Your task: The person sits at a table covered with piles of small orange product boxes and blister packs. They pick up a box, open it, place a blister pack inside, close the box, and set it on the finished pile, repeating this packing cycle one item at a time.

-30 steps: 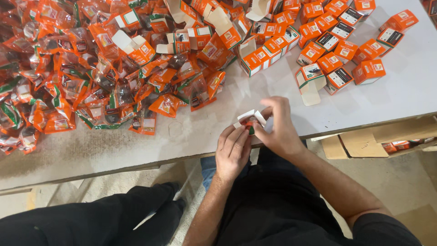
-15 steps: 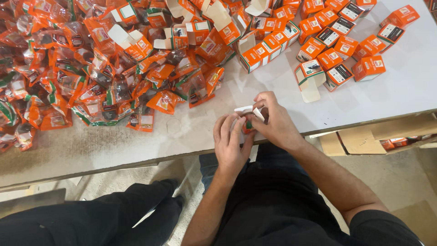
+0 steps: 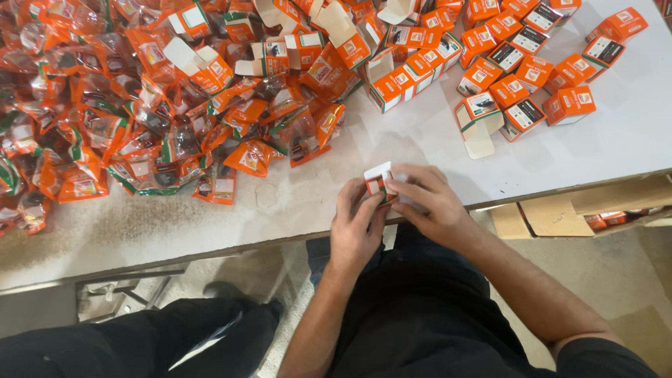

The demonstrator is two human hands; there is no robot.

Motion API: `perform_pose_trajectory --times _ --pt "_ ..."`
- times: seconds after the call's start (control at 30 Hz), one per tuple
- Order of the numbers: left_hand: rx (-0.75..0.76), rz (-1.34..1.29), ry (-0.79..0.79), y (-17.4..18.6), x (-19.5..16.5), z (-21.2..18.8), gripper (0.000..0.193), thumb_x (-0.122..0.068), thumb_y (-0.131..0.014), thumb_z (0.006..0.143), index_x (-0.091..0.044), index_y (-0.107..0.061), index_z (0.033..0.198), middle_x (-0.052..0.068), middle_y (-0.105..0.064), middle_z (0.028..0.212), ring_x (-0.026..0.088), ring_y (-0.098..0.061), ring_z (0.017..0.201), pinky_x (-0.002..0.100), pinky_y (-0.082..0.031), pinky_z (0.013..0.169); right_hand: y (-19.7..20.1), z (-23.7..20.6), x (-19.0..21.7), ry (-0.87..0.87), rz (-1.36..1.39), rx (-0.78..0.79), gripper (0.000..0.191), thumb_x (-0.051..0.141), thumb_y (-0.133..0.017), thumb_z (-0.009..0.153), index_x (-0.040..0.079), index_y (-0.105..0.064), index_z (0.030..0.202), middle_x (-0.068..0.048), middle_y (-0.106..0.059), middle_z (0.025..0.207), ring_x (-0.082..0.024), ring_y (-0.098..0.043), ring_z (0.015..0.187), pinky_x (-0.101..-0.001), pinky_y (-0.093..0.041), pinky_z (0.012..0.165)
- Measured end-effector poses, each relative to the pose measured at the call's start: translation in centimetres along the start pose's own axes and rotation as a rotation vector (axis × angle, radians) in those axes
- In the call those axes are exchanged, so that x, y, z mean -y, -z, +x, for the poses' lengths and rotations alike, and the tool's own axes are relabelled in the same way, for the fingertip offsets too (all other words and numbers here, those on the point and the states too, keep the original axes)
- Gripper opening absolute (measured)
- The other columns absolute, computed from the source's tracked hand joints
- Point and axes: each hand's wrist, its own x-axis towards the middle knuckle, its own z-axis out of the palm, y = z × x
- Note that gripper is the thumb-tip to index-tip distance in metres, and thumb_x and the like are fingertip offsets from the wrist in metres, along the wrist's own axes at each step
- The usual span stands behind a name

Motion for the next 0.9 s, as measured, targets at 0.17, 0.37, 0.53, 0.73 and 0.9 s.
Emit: perform_pose_trajectory --times 0.17,0.37,0.53,0.73,0.9 --pt "0.08 -0.019 0.092 0.8 0.0 0.3 0.039 0.0 -0.08 0.084 -0.007 -0.066 0.12 0.018 -0.058 0.141 0.037 -0.067 0.121 0.04 -0.061 0.097 -0.4 1.0 -0.5 -0.095 0.066 0.128 0.038 0.01 -0.065 0.097 0.005 -0.065 0.135 -0.018 -0.056 0.142 -0.031 -0.053 0.125 -0.0429 -0.044 0.107" --pt "0.125 -0.021 0.106 1.0 -0.3 0.8 0.036 -0.001 -0.079 0.084 -0.007 -0.068 0.118 0.019 -0.059 0.139 0.037 -0.069 0.117 0.04 -0.061 0.094 -0.8 0.2 -2.0 -0.115 0.114 0.162 0.031 0.005 -0.062 0.101 0.007 -0.068 0.132 -0.012 -0.064 0.131 -0.031 -0.059 0.127 -0.0405 -0.05 0.105" --pt "0.12 0.018 0.0 0.7 -0.1 0.6 0.029 -0.002 -0.081 0.084 -0.009 -0.065 0.108 0.016 -0.064 0.138 0.036 -0.07 0.116 0.042 -0.06 0.093 -1.7 -0.6 -2.7 -0.646 0.53 0.14 0.046 0.005 -0.067 0.099 0.01 -0.052 0.142 -0.015 -0.065 0.116 -0.032 -0.063 0.098 -0.0388 -0.058 0.091" --pt "0.076 -0.068 0.086 0.4 0.5 0.1 0.052 -0.002 -0.082 0.083 -0.007 -0.046 0.12 0.019 -0.063 0.138 0.039 -0.068 0.121 0.043 -0.059 0.097 0.1 0.5 -2.2 -0.001 0.227 0.201 0.04 0.002 -0.067 0.089 0.004 -0.066 0.128 -0.016 -0.062 0.136 -0.033 -0.063 0.126 -0.0412 -0.053 0.103" --pt "0.104 -0.097 0.075 0.7 0.7 0.2 0.057 -0.001 -0.081 0.083 -0.006 -0.046 0.128 0.019 -0.063 0.138 0.039 -0.067 0.122 0.044 -0.058 0.1 -0.1 0.9 -1.1 -0.101 0.265 0.165 0.034 0.007 -0.072 0.094 0.008 -0.066 0.128 -0.014 -0.064 0.137 -0.031 -0.067 0.123 -0.0389 -0.056 0.1"
